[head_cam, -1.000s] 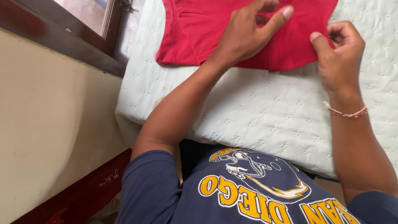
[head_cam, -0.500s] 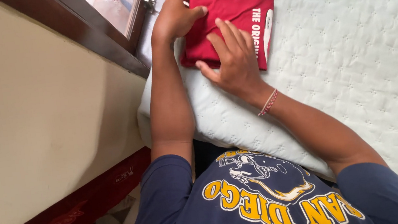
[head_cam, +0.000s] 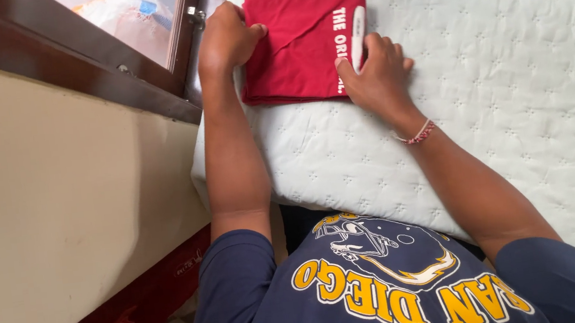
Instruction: A person is meticulously smoothing and folding tank tops on a mattress.
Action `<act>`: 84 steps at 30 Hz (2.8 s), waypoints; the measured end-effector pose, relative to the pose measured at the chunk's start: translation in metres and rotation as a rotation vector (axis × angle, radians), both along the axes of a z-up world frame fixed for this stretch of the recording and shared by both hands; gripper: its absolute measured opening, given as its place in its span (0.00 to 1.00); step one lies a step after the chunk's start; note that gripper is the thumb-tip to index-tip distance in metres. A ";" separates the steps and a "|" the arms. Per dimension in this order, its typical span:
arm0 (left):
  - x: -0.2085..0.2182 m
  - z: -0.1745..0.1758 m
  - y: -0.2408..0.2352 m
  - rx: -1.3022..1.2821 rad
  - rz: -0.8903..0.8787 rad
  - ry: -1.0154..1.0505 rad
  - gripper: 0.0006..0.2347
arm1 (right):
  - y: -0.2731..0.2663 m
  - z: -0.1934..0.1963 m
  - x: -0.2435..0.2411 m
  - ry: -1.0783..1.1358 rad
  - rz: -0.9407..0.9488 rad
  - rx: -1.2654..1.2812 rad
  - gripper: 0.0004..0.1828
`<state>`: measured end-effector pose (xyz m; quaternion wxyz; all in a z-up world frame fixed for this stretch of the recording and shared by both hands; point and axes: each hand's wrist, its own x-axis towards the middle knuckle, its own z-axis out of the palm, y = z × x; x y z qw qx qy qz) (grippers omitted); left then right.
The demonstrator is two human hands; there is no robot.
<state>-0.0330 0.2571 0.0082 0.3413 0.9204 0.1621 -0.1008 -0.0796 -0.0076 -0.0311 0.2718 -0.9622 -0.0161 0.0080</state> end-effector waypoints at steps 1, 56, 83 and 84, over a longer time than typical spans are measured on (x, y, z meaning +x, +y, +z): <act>0.001 -0.003 0.000 0.003 -0.008 -0.002 0.19 | -0.002 0.010 -0.002 -0.002 -0.008 0.003 0.22; -0.056 -0.039 -0.235 0.177 -0.588 -0.850 0.15 | -0.148 0.049 -0.038 -0.470 0.349 0.012 0.25; -0.043 -0.051 -0.172 0.539 -0.771 -0.611 0.39 | -0.166 0.050 -0.076 0.001 0.158 -0.280 0.57; -0.048 -0.046 -0.172 0.476 -0.794 -0.666 0.39 | -0.169 0.042 -0.082 -0.189 0.154 -0.289 0.59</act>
